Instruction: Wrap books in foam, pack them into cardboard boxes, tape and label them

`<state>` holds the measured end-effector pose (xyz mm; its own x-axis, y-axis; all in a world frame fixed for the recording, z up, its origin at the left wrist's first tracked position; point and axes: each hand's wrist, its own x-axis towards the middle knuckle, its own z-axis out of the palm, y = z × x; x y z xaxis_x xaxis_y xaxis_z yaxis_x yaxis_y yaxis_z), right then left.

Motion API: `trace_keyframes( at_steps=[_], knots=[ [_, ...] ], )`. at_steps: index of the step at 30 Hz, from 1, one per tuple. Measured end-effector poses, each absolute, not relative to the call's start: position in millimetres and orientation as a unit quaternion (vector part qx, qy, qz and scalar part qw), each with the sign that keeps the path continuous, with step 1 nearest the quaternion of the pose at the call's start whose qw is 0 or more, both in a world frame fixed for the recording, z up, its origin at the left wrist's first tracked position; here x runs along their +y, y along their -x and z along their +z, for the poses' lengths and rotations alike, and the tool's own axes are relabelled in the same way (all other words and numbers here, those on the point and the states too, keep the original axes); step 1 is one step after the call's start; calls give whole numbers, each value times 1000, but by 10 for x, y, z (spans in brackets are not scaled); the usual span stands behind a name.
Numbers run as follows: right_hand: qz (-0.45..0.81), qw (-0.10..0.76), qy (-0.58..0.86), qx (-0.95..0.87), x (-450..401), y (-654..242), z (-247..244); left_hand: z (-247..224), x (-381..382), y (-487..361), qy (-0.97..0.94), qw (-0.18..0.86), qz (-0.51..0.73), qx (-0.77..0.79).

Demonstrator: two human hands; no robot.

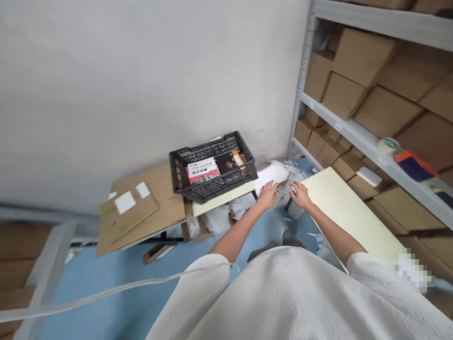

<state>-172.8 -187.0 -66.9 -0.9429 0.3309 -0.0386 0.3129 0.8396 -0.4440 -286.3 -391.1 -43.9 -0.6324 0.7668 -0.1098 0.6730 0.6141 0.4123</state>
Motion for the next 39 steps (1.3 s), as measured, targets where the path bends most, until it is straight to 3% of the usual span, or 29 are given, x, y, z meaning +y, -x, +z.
trace_keyframes(
  at_steps=[9, 19, 30, 39],
  knots=[
    [268, 23, -63, -961, -2289, 3146, -581, -364, -4716, 3243, -200, 79, 208, 954],
    [294, 29, -202, -934, -3078, 3915, -436, -278, -5415, 3372, -98, 31, 243, 965],
    [265, 44, -158, -950, -3915, 4664, -301, -206, -6255, 4293, -173, -39, 295, 939],
    [240, 1, -87, -967, -4143, 4986, -321, -306, -6545, 4976, -204, 23, 300, 931]
  ],
)
